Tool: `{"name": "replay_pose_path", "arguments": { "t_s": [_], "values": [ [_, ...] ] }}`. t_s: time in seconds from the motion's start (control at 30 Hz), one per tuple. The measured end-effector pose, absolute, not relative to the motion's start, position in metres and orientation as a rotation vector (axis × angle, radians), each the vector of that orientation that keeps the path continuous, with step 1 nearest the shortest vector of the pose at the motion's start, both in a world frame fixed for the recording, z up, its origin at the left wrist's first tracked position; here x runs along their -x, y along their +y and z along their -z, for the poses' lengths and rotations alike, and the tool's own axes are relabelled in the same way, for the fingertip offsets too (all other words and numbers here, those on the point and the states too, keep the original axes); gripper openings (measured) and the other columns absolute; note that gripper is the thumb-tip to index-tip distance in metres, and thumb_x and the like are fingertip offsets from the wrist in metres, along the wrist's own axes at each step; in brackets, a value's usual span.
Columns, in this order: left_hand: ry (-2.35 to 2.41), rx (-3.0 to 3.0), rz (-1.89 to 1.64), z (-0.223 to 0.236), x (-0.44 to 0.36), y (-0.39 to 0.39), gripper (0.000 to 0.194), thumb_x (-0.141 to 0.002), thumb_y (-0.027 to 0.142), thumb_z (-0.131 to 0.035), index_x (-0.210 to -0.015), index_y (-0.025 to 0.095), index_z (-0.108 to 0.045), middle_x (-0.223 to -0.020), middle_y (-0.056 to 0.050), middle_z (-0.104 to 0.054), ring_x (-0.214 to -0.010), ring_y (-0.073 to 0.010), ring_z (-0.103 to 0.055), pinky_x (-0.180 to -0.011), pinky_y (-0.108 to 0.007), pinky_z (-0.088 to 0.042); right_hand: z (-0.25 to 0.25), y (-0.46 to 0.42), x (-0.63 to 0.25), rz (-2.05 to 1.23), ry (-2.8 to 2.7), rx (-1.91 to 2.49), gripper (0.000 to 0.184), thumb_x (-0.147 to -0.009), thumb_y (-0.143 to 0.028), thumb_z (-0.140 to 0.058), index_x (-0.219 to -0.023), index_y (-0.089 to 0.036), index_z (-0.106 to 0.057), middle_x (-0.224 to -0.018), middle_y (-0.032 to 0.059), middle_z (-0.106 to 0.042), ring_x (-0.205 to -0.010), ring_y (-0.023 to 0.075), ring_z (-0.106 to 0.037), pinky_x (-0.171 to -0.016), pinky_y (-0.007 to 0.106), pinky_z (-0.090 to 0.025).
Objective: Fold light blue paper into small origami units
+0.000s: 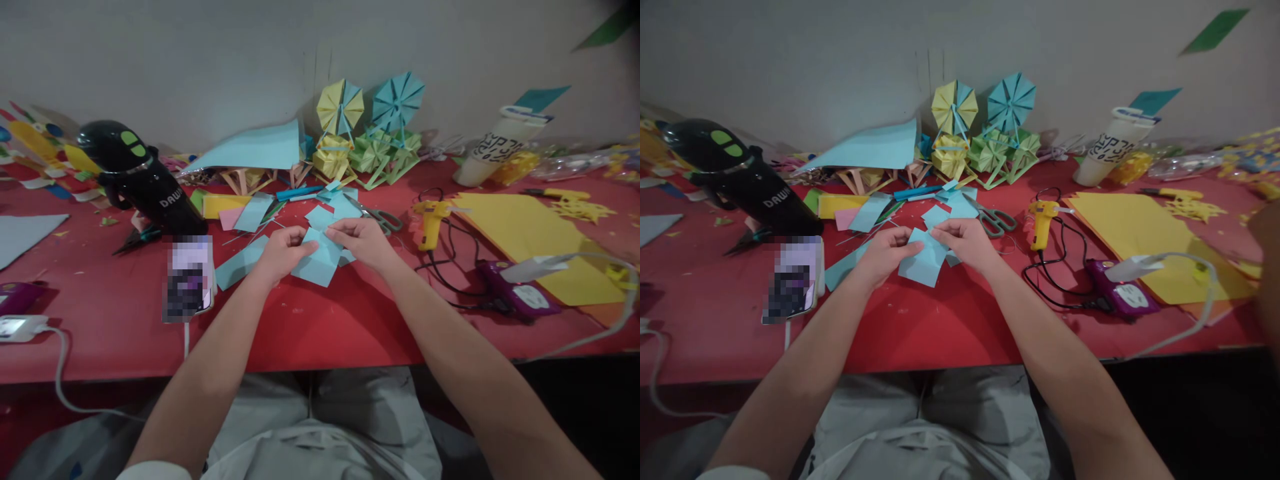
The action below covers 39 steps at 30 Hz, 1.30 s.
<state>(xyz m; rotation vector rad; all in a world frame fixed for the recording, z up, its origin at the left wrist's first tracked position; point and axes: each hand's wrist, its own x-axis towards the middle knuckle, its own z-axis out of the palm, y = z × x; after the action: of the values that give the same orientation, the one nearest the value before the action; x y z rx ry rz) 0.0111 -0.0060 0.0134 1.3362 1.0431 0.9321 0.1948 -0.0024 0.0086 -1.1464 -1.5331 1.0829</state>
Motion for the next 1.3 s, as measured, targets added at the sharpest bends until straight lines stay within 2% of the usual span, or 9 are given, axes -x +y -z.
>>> {"name": "replay_pose_path", "arguments": {
  "t_s": [0.43, 0.57, 0.67, 0.83, 0.9, 1.03, 1.13, 1.23, 1.3],
  "values": [
    [1.076, -1.328, -0.957, -0.011, -0.012, -0.004, 0.029, -0.064, 0.038, -0.077, -0.078, 0.015, -0.066, -0.076, -0.004, -0.067, -0.068, -0.0151, -0.06, -0.065, -0.029, -0.046, -0.004, 0.0, -0.198, -0.894, -1.554, 1.237, 0.043, -0.07, -0.056, -0.075, -0.076, -0.014, -0.072, -0.056, 0.0003, -0.057, -0.053, 0.011, -0.048, -0.051, 0.027, -0.039],
    [1.194, -1.246, -1.078, -0.009, -0.011, -0.001, 0.036, -0.065, 0.027, -0.075, -0.098, 0.018, -0.067, -0.077, -0.002, -0.065, -0.073, -0.0163, -0.061, -0.069, -0.029, -0.048, -0.005, -0.002, -0.201, -0.686, -1.736, 1.097, 0.039, -0.078, -0.05, -0.07, -0.105, -0.021, -0.073, -0.102, 0.0086, -0.071, -0.088, 0.0187, -0.064, -0.071, 0.031, -0.052],
    [1.287, -1.227, -1.211, -0.007, -0.009, 0.001, 0.056, -0.066, 0.019, -0.072, -0.121, 0.024, -0.061, -0.076, 0.001, -0.063, -0.072, -0.0153, -0.06, -0.069, -0.028, -0.047, -0.007, -0.007, -0.199, -0.597, -1.941, 0.952, 0.037, -0.082, -0.047, -0.069, -0.114, -0.027, -0.071, -0.124, 0.0088, -0.065, -0.117, 0.0232, -0.059, -0.093, 0.039, -0.05],
    [1.207, -1.318, -1.297, -0.005, -0.008, 0.005, 0.018, -0.073, 0.027, -0.067, -0.088, 0.018, -0.071, -0.084, -0.003, -0.068, -0.083, -0.0156, -0.061, -0.079, -0.028, -0.048, 0.0, -0.011, -0.191, -0.564, -2.169, 0.844, 0.075, -0.066, -0.056, -0.08, -0.133, -0.029, -0.059, -0.141, 0.0111, -0.054, -0.133, 0.0296, -0.047, -0.112, 0.05, -0.036],
    [1.16, -1.208, -1.28, -0.007, -0.009, 0.005, 0.019, -0.075, 0.033, -0.066, -0.082, 0.017, -0.07, -0.088, -0.005, -0.07, -0.088, -0.0176, -0.063, -0.081, -0.029, -0.05, 0.004, -0.01, -0.189, -0.566, -2.198, 0.867, 0.086, -0.066, -0.055, -0.081, -0.141, -0.029, -0.05, -0.147, 0.0117, -0.049, -0.136, 0.0306, -0.044, -0.113, 0.052, -0.035],
    [1.045, -0.983, -1.13, -0.014, -0.012, 0.002, 0.029, -0.081, 0.04, -0.059, -0.093, 0.016, -0.07, -0.09, -0.007, -0.071, -0.083, -0.0191, -0.066, -0.075, -0.031, -0.053, 0.004, -0.009, -0.187, -0.548, -2.085, 0.958, 0.059, -0.083, -0.037, -0.068, -0.138, -0.023, -0.052, -0.137, 0.0119, -0.058, -0.126, 0.0271, -0.054, -0.107, 0.046, -0.041],
    [1.075, -1.07, -1.096, -0.016, -0.012, 0.0, 0.03, -0.076, 0.031, -0.063, -0.103, 0.019, -0.067, -0.087, -0.004, -0.07, -0.079, -0.0174, -0.066, -0.074, -0.03, -0.051, -0.001, -0.009, -0.187, -0.594, -1.944, 1.065, 0.028, -0.092, -0.034, -0.052, -0.112, -0.018, -0.064, -0.105, 0.0097, -0.069, -0.095, 0.0223, -0.063, -0.087, 0.037, -0.049],
    [1.208, -1.341, -1.132, -0.013, -0.01, 0.0, 0.028, -0.07, 0.027, -0.068, -0.097, 0.018, -0.069, -0.079, -0.002, -0.067, -0.076, -0.0154, -0.061, -0.075, -0.029, -0.048, -0.002, -0.009, -0.186, -0.645, -1.777, 1.215, 0.031, -0.093, -0.043, -0.048, -0.075, -0.02, -0.057, -0.068, 0.0022, -0.057, -0.065, 0.0164, -0.052, -0.065, 0.032, -0.044],
    [1.302, -1.52, -1.183, -0.01, -0.008, 0.001, 0.02, -0.069, 0.026, -0.07, -0.088, 0.017, -0.071, -0.078, -0.001, -0.066, -0.076, -0.0146, -0.058, -0.077, -0.029, -0.046, 0.0, -0.007, -0.185, -0.698, -1.695, 1.227, 0.037, -0.09, -0.048, -0.051, -0.065, -0.022, -0.045, -0.061, -0.0004, -0.047, -0.06, 0.0147, -0.044, -0.059, 0.03, -0.04]
  ]
}}
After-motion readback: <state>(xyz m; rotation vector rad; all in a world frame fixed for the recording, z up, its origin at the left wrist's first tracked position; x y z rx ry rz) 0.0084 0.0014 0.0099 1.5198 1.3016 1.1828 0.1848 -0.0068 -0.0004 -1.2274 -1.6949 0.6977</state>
